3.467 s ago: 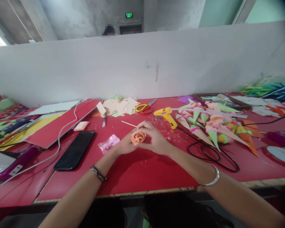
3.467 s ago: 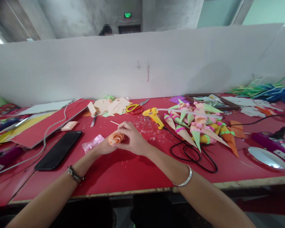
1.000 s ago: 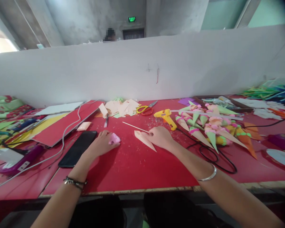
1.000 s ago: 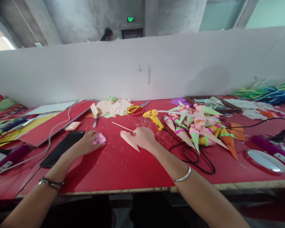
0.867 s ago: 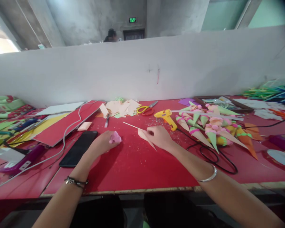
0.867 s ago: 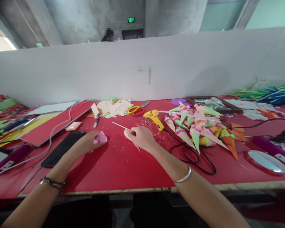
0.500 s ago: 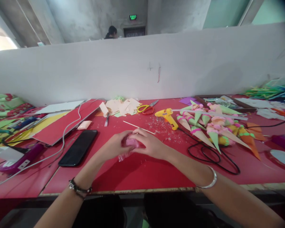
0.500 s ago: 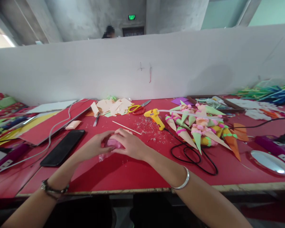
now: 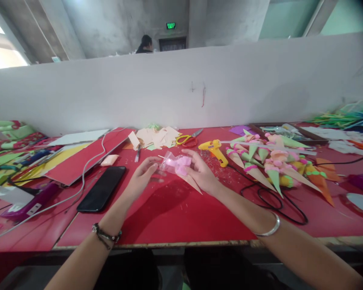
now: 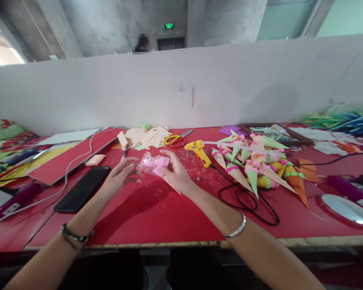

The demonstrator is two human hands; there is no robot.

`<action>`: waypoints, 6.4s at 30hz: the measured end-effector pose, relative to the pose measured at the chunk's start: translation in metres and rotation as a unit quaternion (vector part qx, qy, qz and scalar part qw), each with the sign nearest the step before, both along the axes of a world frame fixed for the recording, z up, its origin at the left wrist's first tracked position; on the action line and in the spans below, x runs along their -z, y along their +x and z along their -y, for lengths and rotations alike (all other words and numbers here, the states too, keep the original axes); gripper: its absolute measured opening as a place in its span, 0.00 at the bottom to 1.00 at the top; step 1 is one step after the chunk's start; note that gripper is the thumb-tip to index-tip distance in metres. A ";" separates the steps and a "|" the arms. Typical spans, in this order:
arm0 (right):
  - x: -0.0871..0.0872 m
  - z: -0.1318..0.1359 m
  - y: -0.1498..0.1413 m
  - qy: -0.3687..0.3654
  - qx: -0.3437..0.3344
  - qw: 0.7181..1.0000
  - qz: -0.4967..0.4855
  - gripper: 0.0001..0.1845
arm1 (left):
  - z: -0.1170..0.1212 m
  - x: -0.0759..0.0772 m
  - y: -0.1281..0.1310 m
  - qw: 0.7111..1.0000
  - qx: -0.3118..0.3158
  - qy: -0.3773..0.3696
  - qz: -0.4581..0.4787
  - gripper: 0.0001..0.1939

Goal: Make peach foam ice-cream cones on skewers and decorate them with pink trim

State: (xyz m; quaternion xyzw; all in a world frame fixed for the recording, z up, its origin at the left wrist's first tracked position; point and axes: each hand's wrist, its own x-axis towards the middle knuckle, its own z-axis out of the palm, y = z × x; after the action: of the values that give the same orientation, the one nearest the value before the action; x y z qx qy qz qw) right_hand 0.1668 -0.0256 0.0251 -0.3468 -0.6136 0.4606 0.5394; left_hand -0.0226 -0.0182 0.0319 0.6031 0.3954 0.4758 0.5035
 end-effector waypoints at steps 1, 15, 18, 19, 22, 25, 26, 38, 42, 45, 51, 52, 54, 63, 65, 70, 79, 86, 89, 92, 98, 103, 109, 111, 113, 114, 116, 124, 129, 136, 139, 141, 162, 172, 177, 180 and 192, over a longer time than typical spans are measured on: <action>0.000 0.000 0.000 0.005 0.007 1.000 0.011 0.20 | 0.000 0.001 0.001 1.000 -0.004 0.027 -0.011 0.11; 0.018 -0.007 0.000 0.055 0.031 0.995 0.075 0.13 | 0.006 0.002 0.005 0.962 -0.083 0.208 -0.157 0.09; 0.021 -0.008 0.000 0.069 0.040 0.992 0.093 0.11 | 0.007 0.002 0.005 0.934 -0.110 0.279 -0.193 0.09; 0.021 -0.009 0.000 0.074 0.046 0.991 0.098 0.11 | 0.007 0.002 0.005 0.923 -0.114 0.305 -0.205 0.08; 0.021 -0.009 0.000 0.082 0.057 0.988 0.118 0.10 | 0.006 0.002 0.005 0.908 -0.100 0.342 -0.221 0.07; 0.016 -0.006 -0.001 0.100 0.057 0.985 0.132 0.07 | 0.006 0.003 0.009 0.938 -0.099 0.288 -0.165 0.13; 0.014 -0.003 -0.001 0.108 0.058 0.983 0.139 0.06 | 0.006 0.004 0.011 0.952 -0.099 0.261 -0.128 0.17; 0.006 0.011 0.001 0.270 0.055 0.879 0.388 0.03 | 0.035 0.010 0.061 0.993 -0.059 0.098 -0.022 0.19; 0.004 0.012 0.001 0.281 0.003 0.890 0.358 0.06 | 0.029 0.010 0.055 0.981 -0.090 0.159 -0.063 0.14; 0.000 0.014 0.002 0.260 -0.056 0.931 0.252 0.10 | 0.023 0.011 0.047 0.973 -0.098 0.199 -0.056 0.16; -0.006 0.016 -0.001 0.234 -0.001 0.965 0.116 0.10 | 0.017 0.012 0.037 0.962 -0.063 0.217 -0.155 0.22; -0.007 0.015 -0.001 0.242 -0.001 0.962 0.124 0.10 | 0.017 0.012 0.036 0.958 -0.052 0.218 -0.177 0.21; -0.008 0.014 -0.001 0.244 0.002 0.960 0.139 0.11 | 0.017 0.012 0.036 0.952 -0.039 0.217 -0.211 0.18; -0.002 0.006 0.004 0.204 -0.055 0.952 0.223 0.09 | 0.015 0.009 0.029 0.867 -0.030 0.212 -0.450 0.25; 0.001 0.005 0.004 0.206 -0.049 0.947 0.240 0.07 | 0.016 0.008 0.031 0.841 -0.031 0.212 -0.498 0.26; 0.001 0.005 0.001 0.189 -0.014 0.965 0.182 0.06 | 0.013 0.001 0.028 0.846 -0.022 0.212 -0.489 0.25; -0.003 -0.003 0.000 0.010 0.035 0.998 -0.059 0.09 | -0.009 0.005 -0.018 0.797 -0.112 0.149 -0.575 0.33; 0.006 0.006 -0.004 0.104 -0.014 0.989 0.106 0.06 | 0.015 -0.008 0.024 0.936 0.018 0.188 -0.296 0.19; 0.004 0.010 -0.003 0.171 0.005 0.971 0.168 0.07 | 0.022 -0.004 0.040 0.951 0.035 0.141 -0.272 0.18; 0.003 0.009 -0.002 0.227 0.016 0.952 0.203 0.11 | 0.022 0.003 0.044 0.960 0.026 0.131 -0.248 0.17; -0.003 0.009 -0.002 0.247 0.028 0.937 0.246 0.03 | 0.013 0.007 0.038 0.967 0.080 0.103 -0.220 0.17; -0.007 0.006 0.006 0.232 0.033 0.947 0.218 0.02 | 0.017 -0.002 0.034 0.970 0.084 0.127 -0.189 0.17; 0.005 -0.022 0.027 0.136 0.122 0.974 0.131 0.09 | 0.014 -0.007 0.029 0.983 0.087 0.120 -0.112 0.13; 0.008 -0.026 0.028 0.096 0.089 0.986 0.105 0.12 | 0.007 -0.001 0.028 0.984 0.094 0.085 -0.122 0.11; 0.010 -0.025 0.026 0.057 0.051 0.993 0.085 0.14 | 0.001 0.007 0.027 0.985 0.079 0.065 -0.141 0.12; 0.011 -0.024 0.024 0.037 0.040 0.996 0.075 0.15 | -0.001 0.011 0.027 0.986 0.071 0.058 -0.141 0.13; 0.011 -0.021 0.021 0.008 0.043 0.997 0.061 0.16 | -0.003 0.014 0.028 0.990 0.061 0.043 -0.118 0.15; 0.011 -0.022 0.022 -0.049 0.001 0.999 -0.023 0.12 | 0.000 0.008 0.031 0.981 0.001 0.042 -0.187 0.13; 0.009 -0.017 0.017 0.036 0.041 0.997 0.050 0.10 | 0.003 0.008 0.040 0.996 0.036 -0.034 -0.071 0.15; 0.003 -0.006 0.011 0.228 0.008 0.944 0.239 0.10 | 0.005 0.016 0.049 0.992 0.076 -0.046 -0.088 0.17; 0.001 -0.004 0.012 0.282 0.014 0.921 0.267 0.06 | 0.005 0.015 0.047 0.989 0.057 0.032 -0.131 0.15; 0.001 -0.003 0.011 0.274 0.019 0.929 0.246 0.05 | 0.005 0.010 0.046 0.983 0.048 0.072 -0.161 0.15; 0.005 -0.013 0.013 -0.049 0.028 0.998 -0.024 0.16 | -0.006 0.001 0.037 0.945 0.052 -0.207 0.247 0.08; 0.007 -0.018 0.016 -0.073 0.012 0.996 -0.057 0.14 | -0.003 0.007 0.034 0.969 0.022 -0.190 0.159 0.12; 0.009 -0.020 0.017 -0.062 0.038 0.997 -0.034 0.09 | -0.007 0.014 0.036 0.991 0.014 -0.091 -0.093 0.18; 0.010 -0.021 0.016 -0.085 -0.002 0.992 -0.089 0.12 | -0.005 0.015 0.041 0.953 -0.033 0.025 -0.300 0.25; 0.009 -0.022 0.020 0.069 0.091 0.991 0.073 0.13 | 0.007 0.007 0.086 0.793 -0.143 0.050 -0.591 0.25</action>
State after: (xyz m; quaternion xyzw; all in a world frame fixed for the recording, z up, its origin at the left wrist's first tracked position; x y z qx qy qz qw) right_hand 0.1867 -0.0040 0.0162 -0.3955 -0.6474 0.3399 0.5557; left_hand 0.0637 -0.0250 0.0246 0.7280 0.6729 0.1125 0.0675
